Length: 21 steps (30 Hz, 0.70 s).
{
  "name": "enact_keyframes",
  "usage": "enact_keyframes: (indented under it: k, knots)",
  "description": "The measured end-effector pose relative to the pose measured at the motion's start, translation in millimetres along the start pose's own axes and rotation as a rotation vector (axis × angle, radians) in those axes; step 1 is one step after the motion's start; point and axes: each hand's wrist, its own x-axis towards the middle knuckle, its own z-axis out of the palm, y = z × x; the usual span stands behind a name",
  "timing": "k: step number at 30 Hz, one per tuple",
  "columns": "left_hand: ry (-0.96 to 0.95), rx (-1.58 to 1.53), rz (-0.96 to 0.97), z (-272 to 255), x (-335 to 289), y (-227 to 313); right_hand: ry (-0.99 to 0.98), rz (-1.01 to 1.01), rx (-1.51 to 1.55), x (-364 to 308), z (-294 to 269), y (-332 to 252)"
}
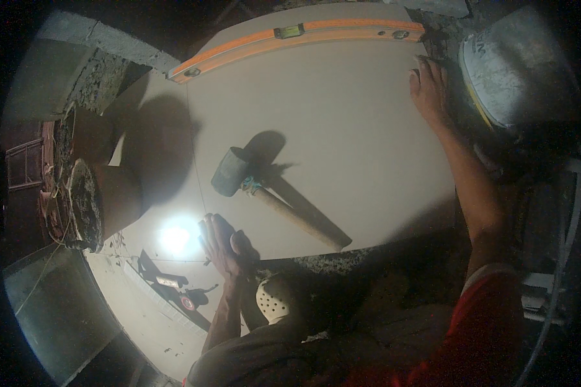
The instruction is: The person installs a large floor tile by tapping it with a rubber mallet and checking alignment with a spirit level. The tile is pressed into place on a bed of mortar, and the level is used repeatedly to verify flatness.
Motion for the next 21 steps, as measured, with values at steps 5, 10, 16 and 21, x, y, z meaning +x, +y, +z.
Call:
enact_keyframes:
  k: [5,10,16,21]
  knots:
    - [0.008,0.012,-0.011,-1,1,3,0.021,-0.009,-0.002,1,0,-3]
    - [0.006,0.018,-0.026,-1,1,4,0.021,-0.01,0.047,-1,-4,-1]
    - [0.017,-0.016,0.004,0,0,0,-0.042,0.222,0.408,35,15,-58]
    - [0.0,0.007,0.001,1,0,0,-0.364,0.506,1.309,91,14,-170]
